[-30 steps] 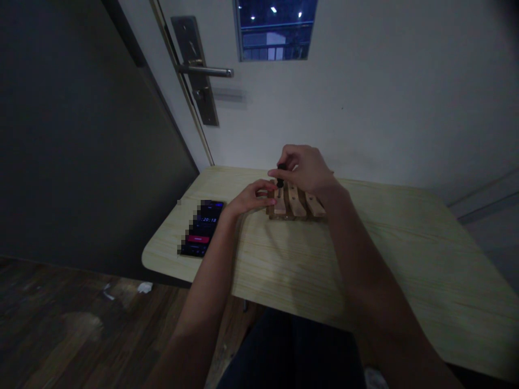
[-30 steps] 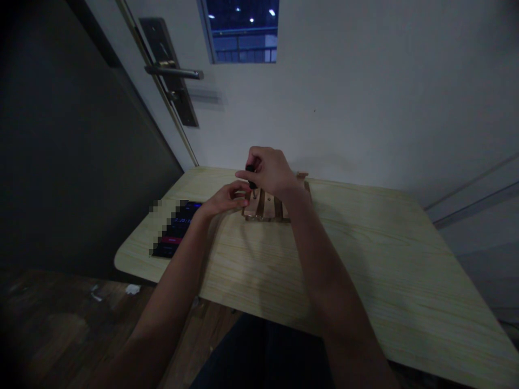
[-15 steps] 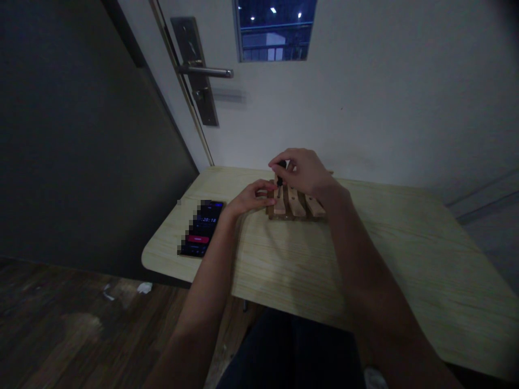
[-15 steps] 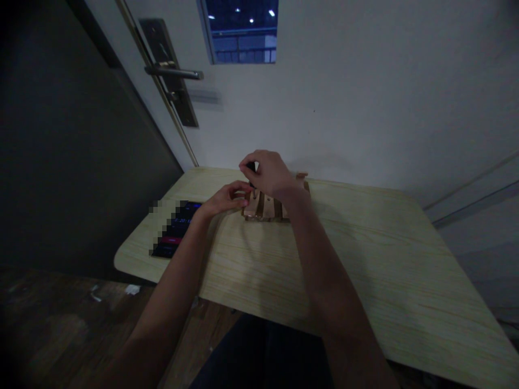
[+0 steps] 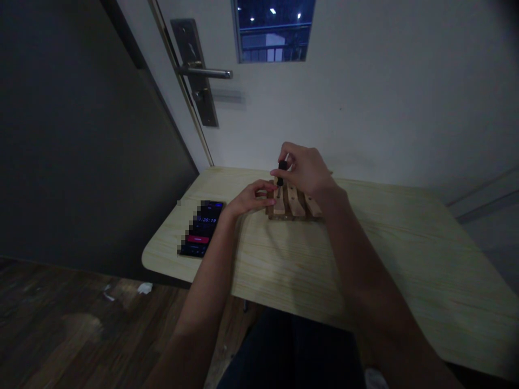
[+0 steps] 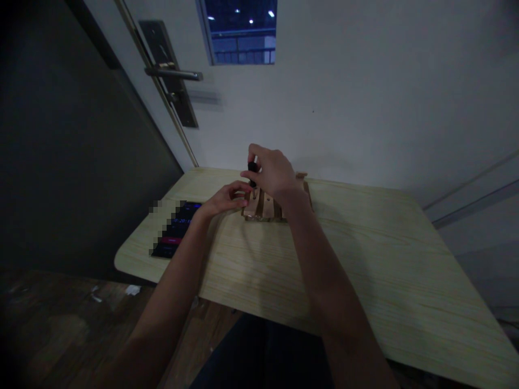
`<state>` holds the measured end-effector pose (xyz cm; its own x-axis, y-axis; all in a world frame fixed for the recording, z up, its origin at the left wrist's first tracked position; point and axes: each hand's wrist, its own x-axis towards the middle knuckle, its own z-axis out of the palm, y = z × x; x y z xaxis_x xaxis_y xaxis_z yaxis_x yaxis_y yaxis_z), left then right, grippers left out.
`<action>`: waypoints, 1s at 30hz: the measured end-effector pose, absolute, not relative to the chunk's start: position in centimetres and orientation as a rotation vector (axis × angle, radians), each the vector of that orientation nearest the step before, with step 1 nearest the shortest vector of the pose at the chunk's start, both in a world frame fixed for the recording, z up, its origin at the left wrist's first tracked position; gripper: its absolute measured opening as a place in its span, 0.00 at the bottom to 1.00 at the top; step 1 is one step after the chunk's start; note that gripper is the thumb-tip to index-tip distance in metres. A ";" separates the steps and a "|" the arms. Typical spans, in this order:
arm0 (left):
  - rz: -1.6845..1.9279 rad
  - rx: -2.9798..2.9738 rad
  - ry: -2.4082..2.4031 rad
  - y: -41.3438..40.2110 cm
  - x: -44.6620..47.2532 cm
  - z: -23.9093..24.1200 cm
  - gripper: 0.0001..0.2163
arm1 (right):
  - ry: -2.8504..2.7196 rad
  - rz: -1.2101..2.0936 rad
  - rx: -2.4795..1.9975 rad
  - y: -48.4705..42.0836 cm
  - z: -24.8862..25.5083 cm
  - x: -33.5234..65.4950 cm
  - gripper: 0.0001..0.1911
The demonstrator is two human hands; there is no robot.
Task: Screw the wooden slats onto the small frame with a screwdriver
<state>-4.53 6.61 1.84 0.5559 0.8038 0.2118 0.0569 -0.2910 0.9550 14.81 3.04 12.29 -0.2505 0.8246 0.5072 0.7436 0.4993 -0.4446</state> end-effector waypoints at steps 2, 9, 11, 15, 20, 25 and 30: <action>0.870 1.725 0.726 6.6 -4.5 1.9 0.26 | -2.023 0.131 -1.259 3.2 12.0 14.8 0.09; 0.865 1.729 0.741 6.6 -4.6 2.0 0.27 | -2.069 0.116 -1.266 3.7 11.7 14.4 0.11; 0.865 1.734 0.738 6.6 -4.6 1.9 0.27 | -2.087 0.123 -1.262 3.6 11.7 14.5 0.14; 0.871 1.740 0.722 6.7 -4.6 1.8 0.26 | -2.143 0.180 -1.189 3.3 11.9 15.1 0.21; 0.868 1.733 0.728 6.7 -4.6 1.7 0.24 | -2.116 0.186 -1.184 2.9 12.7 15.2 0.12; 0.874 1.731 0.738 6.7 -4.6 1.8 0.26 | -2.054 0.115 -1.304 2.8 13.2 14.8 0.07; 0.878 1.736 0.727 6.5 -4.6 1.9 0.26 | -2.003 0.035 -1.375 3.1 12.7 14.6 0.12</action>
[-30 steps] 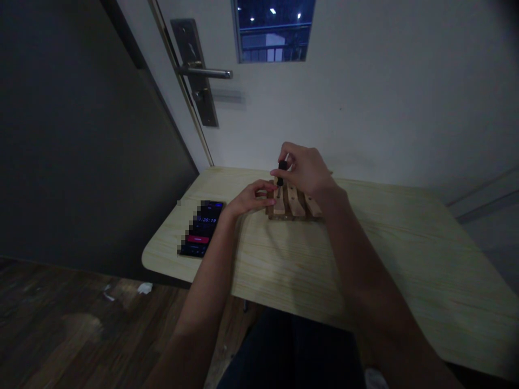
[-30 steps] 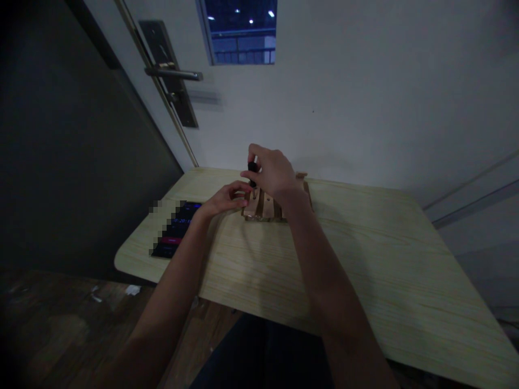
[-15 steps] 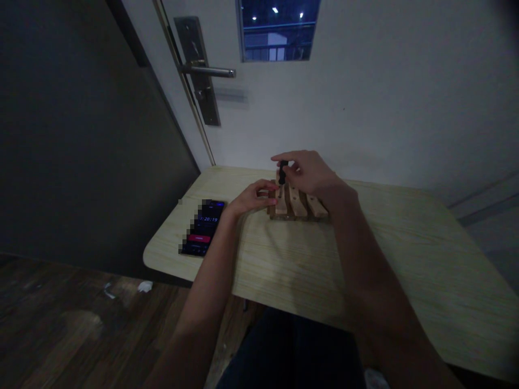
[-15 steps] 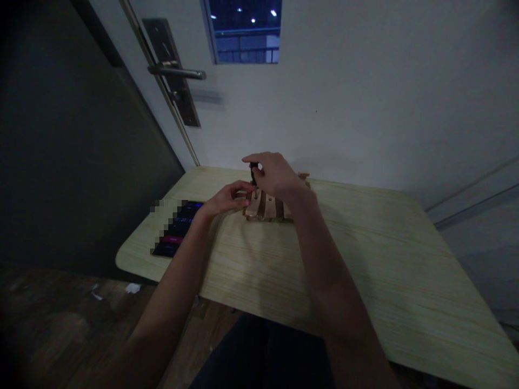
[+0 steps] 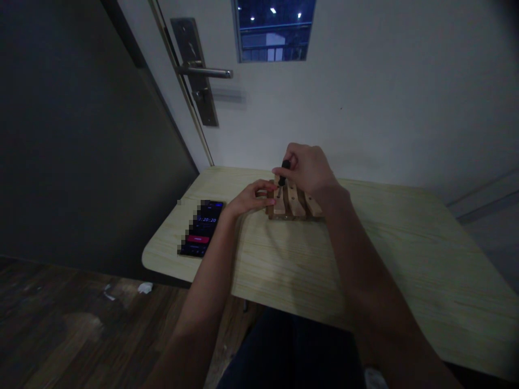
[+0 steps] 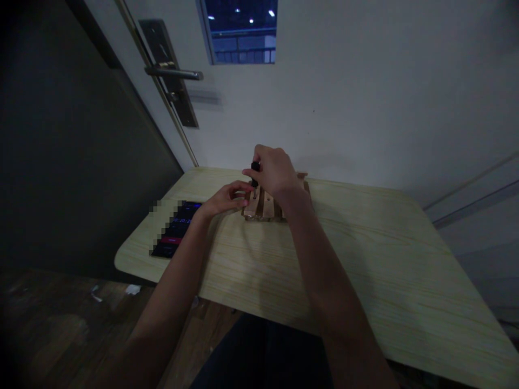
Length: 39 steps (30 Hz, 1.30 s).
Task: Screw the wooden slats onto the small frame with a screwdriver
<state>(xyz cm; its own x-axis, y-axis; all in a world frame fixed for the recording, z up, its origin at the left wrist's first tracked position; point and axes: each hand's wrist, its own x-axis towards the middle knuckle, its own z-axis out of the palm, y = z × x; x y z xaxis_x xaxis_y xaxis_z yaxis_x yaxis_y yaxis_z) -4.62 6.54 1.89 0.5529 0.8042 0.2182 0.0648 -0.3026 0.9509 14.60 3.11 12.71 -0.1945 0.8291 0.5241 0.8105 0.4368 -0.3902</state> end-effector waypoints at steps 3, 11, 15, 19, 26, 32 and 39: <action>0.874 1.738 0.726 6.5 -4.6 1.9 0.26 | -1.987 -0.031 -1.431 3.3 12.2 14.4 0.15; 0.866 1.740 0.721 6.6 -4.6 1.8 0.26 | -2.076 -0.037 -1.267 3.4 11.9 13.9 0.03; 0.869 1.728 0.728 6.6 -4.6 1.8 0.27 | -2.110 0.115 -1.294 3.3 12.4 14.1 0.06; 0.864 1.734 0.740 6.5 -4.6 1.9 0.27 | -2.093 0.122 -1.299 3.1 12.4 15.0 0.15; 0.856 1.737 0.732 6.4 -4.7 2.0 0.26 | -2.059 0.227 -1.234 2.4 12.8 15.5 0.23; 0.861 1.723 0.747 6.5 -4.6 1.9 0.27 | -1.974 0.175 -1.292 2.9 12.8 14.9 0.04; 0.871 1.726 0.725 6.7 -4.7 1.6 0.27 | -1.889 0.110 -1.440 3.0 12.8 14.5 0.15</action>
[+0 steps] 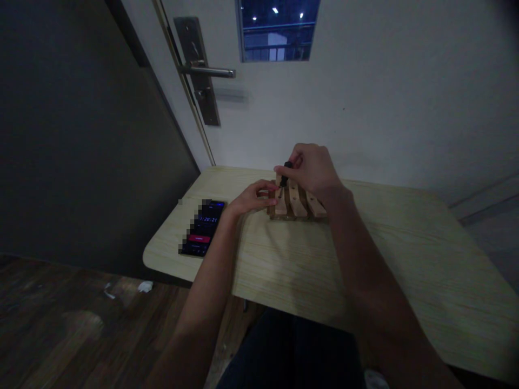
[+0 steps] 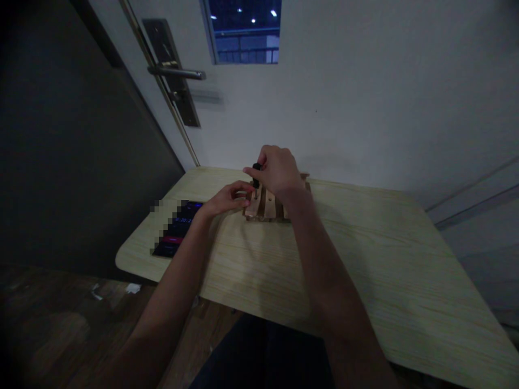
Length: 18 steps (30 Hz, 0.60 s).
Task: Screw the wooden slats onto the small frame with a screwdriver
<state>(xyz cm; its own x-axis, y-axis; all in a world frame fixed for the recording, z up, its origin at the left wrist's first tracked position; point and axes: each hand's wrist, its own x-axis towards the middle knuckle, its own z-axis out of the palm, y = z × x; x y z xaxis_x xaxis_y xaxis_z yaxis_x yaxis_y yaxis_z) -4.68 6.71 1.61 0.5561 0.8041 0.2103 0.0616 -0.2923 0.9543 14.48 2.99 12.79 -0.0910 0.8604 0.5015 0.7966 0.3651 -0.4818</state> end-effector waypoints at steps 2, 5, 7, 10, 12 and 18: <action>0.869 1.726 0.722 6.7 -4.7 1.6 0.26 | -1.906 0.122 -1.398 3.1 12.6 14.5 0.14; 0.874 1.729 0.720 6.7 -4.7 1.6 0.26 | -1.961 0.223 -1.254 3.3 12.3 14.8 0.08; 0.878 1.732 0.712 6.7 -4.6 1.6 0.26 | -2.009 0.286 -1.177 3.4 12.0 14.9 0.09; 0.881 1.726 0.711 6.7 -4.6 1.5 0.26 | -2.072 0.320 -1.138 3.6 11.8 15.2 0.14; 0.881 1.727 0.714 6.7 -4.6 1.5 0.26 | -2.085 0.325 -1.145 3.6 12.0 15.3 0.17; 0.872 1.726 0.729 6.6 -4.6 1.7 0.26 | -2.036 0.311 -1.243 3.2 12.8 15.4 0.12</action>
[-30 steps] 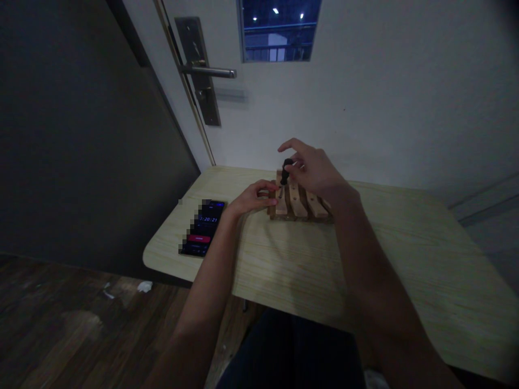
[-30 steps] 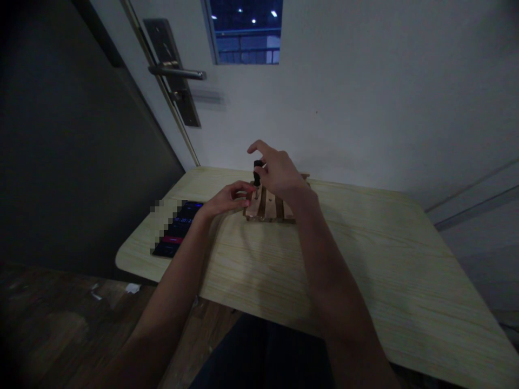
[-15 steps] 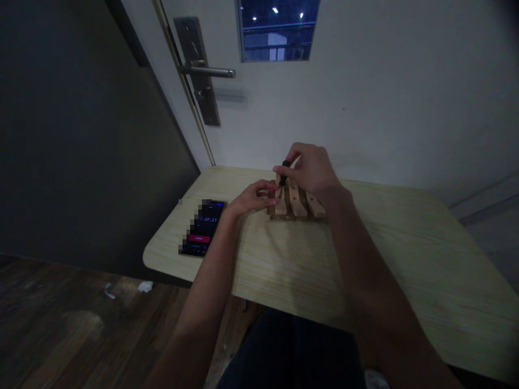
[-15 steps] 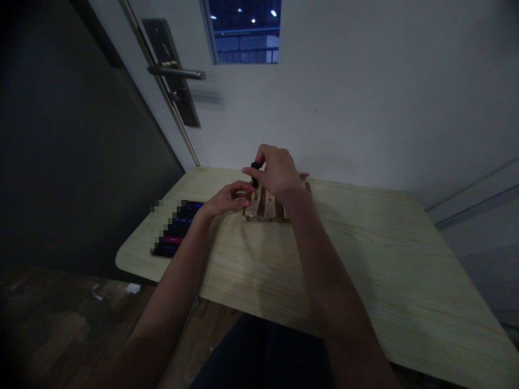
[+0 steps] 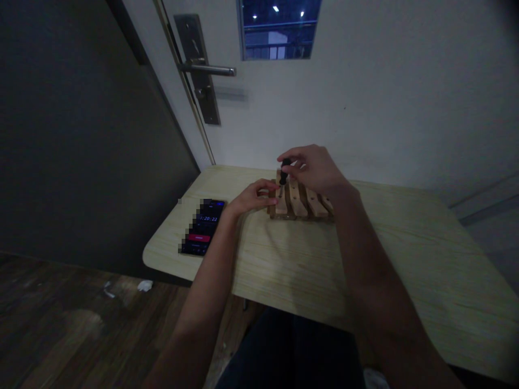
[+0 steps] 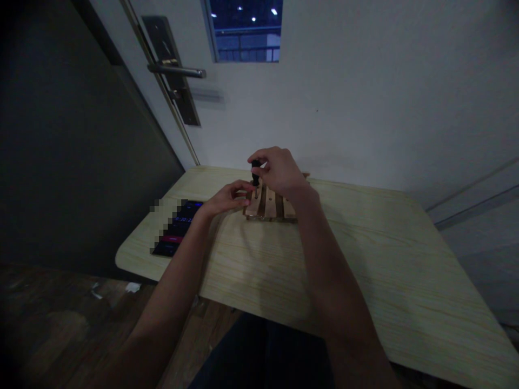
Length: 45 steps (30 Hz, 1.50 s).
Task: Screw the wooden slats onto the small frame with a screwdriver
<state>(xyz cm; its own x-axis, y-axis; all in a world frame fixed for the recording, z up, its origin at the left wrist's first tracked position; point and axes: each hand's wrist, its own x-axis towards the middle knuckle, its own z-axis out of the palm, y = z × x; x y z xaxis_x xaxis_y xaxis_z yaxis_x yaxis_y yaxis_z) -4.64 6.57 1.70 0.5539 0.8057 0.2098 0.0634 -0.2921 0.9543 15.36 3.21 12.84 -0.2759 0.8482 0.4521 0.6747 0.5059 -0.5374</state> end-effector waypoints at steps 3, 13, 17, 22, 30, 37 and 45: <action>0.881 1.717 0.725 6.7 -4.6 1.6 0.27 | -1.977 0.292 -1.273 3.1 12.9 15.0 0.06; 0.864 1.728 0.715 6.6 -4.7 1.7 0.27 | -1.943 0.291 -1.226 3.2 12.4 15.2 0.09; 0.875 1.736 0.719 6.6 -4.7 1.6 0.26 | -2.026 0.428 -1.146 3.2 12.5 15.6 0.13; 0.864 1.743 0.729 6.7 -4.7 1.5 0.25 | -2.035 0.400 -1.197 3.0 12.9 15.3 0.16; 0.873 1.734 0.733 6.9 -4.6 1.4 0.27 | -1.958 0.198 -1.331 2.9 12.8 15.3 0.11; 0.860 1.720 0.725 6.9 -4.6 1.4 0.28 | -1.970 0.282 -1.210 3.3 12.2 14.9 0.11; 0.865 1.725 0.706 7.0 -4.8 1.2 0.26 | -2.140 0.347 -0.987 3.5 12.0 15.7 0.13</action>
